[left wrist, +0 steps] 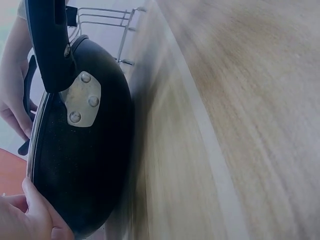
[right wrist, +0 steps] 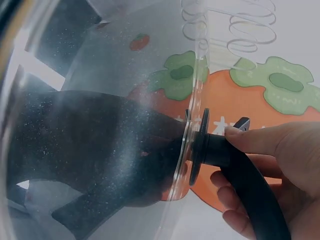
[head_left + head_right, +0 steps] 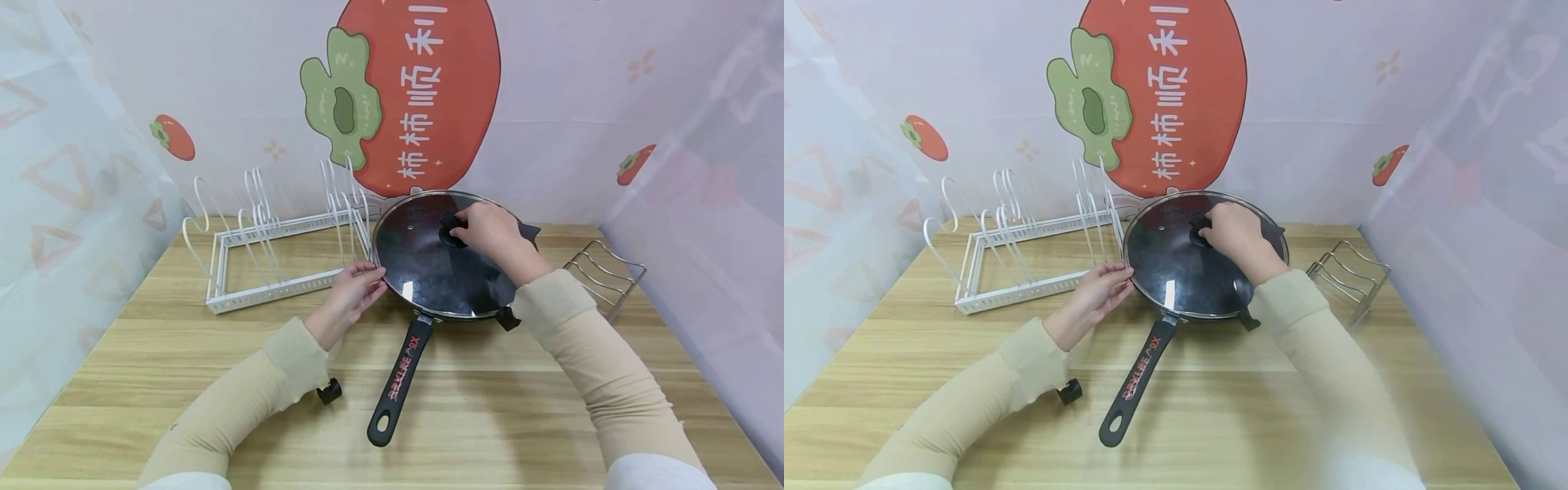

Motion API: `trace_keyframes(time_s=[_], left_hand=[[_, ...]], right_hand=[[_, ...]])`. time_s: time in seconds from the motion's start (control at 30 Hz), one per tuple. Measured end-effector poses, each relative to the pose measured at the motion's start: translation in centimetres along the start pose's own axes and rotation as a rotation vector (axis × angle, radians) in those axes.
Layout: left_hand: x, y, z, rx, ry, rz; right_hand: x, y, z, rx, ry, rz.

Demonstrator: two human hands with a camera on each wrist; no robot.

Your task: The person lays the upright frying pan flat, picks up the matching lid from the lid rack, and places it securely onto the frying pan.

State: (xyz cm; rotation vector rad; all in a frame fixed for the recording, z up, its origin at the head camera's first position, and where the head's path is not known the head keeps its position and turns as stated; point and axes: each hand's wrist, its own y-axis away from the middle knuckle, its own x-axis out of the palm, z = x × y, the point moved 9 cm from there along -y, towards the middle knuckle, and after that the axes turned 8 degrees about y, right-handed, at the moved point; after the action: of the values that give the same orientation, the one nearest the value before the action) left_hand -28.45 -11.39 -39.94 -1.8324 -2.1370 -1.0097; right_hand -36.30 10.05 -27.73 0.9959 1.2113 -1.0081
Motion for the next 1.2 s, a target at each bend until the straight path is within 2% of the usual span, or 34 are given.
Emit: trace_keyframes(time_s=[0.27, 0.6, 0.7, 0.9, 1.07, 1.2], left_hand=[[0.1, 0.1, -0.7, 0.033, -0.057, 0.020], [1.6, 1.2, -3.5, 0.202, -0.163, 0.119], [1.8, 1.5, -4.5, 0.248, -0.228, 0.141], [2.8, 2.8, -6.4, 0.380, -0.434, 0.230], [4.4, 4.7, -7.4, 0.522, -0.686, 0.324], [5.0, 5.6, -7.5, 0.630, -0.924, 0.383]], right_hand=[[0.2, -0.1, 0.2, -0.032, 0.020, -0.045], [-0.4, 0.9, 0.3, -0.097, -0.072, -0.070], [-0.5, 1.3, 0.5, -0.113, -0.103, -0.064], [-1.2, 2.1, 0.8, -0.149, -0.175, -0.105], [-1.8, 3.3, 1.3, -0.224, -0.198, -0.223], [-2.0, 4.9, 2.4, -0.339, -0.162, -0.344]])
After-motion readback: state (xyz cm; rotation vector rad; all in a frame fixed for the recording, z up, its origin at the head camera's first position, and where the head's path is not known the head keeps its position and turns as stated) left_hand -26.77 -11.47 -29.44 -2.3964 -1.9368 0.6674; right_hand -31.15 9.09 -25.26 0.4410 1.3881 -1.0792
